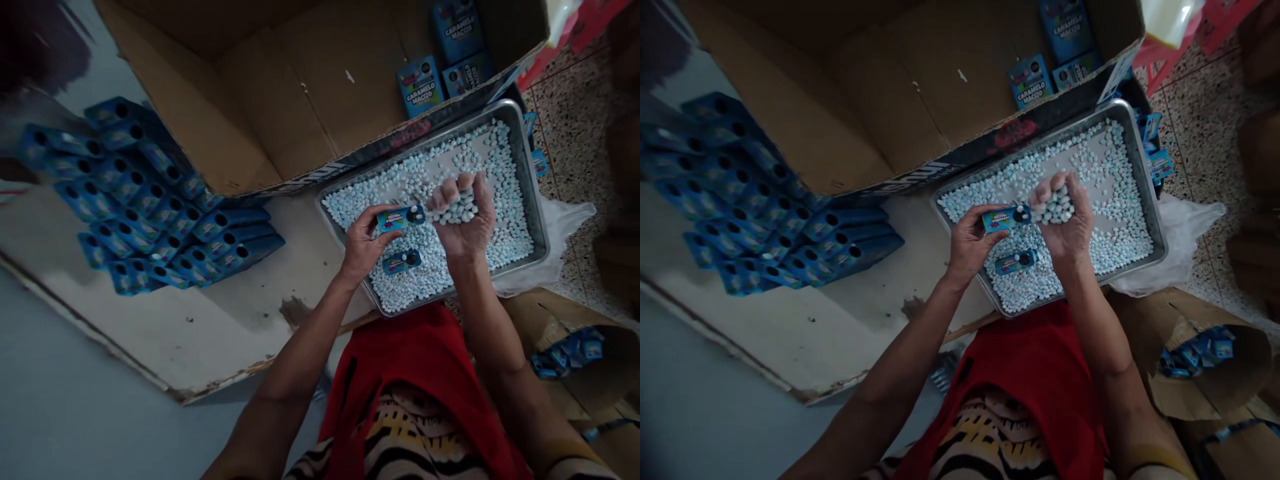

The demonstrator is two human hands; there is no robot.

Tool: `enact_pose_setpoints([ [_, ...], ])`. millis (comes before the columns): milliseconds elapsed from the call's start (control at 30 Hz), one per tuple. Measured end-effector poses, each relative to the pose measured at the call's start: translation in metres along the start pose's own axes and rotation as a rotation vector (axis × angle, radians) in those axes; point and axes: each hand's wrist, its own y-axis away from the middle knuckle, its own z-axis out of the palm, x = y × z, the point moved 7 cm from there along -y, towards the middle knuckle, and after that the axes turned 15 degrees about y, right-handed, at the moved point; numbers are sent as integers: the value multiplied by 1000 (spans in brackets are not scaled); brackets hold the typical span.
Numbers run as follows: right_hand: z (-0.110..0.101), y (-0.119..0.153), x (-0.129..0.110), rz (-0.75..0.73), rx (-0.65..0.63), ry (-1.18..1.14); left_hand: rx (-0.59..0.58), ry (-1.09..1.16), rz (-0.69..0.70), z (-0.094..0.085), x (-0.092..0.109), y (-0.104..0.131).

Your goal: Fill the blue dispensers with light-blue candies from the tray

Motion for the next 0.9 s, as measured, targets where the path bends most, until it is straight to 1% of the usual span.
enact_pose_setpoints([
  [67,9,4,-7,-39,13,68,-7,-7,-2,7,3,-3],
  [133,15,7,-9,-65,30,133,-3,-34,-10,11,5,-5],
  [200,16,6,-1,-67,62,135,2,-59,-6,13,7,-6],
  [233,14,2,6,-46,90,100,2,-70,-2,13,7,-6],
  [267,10,-2,16,-6,122,41,-1,-86,4,13,8,-7],
  [333,-2,-14,41,134,171,-134,-5,-127,21,10,10,-7],
  [433,-19,-22,77,436,219,-460,32,-205,74,-6,20,-2],
  [500,-29,-13,90,620,290,-597,81,-244,114,-23,30,7],
  [533,-34,-5,92,680,337,-614,110,-243,121,-34,33,13],
  [600,-39,17,89,728,392,-576,182,-183,104,-59,35,28],
  [633,-38,28,84,721,384,-547,234,-137,86,-73,32,38],
  [667,-33,39,78,702,349,-524,299,-97,66,-89,27,49],
  [733,-18,59,64,636,232,-477,454,-60,40,-120,14,73],
  [833,4,78,44,467,88,-319,697,-95,66,-166,-11,108],
  [867,9,82,39,403,63,-235,760,-119,81,-180,-20,117],
  [900,13,84,35,344,47,-146,773,-152,75,-190,-29,123],
])
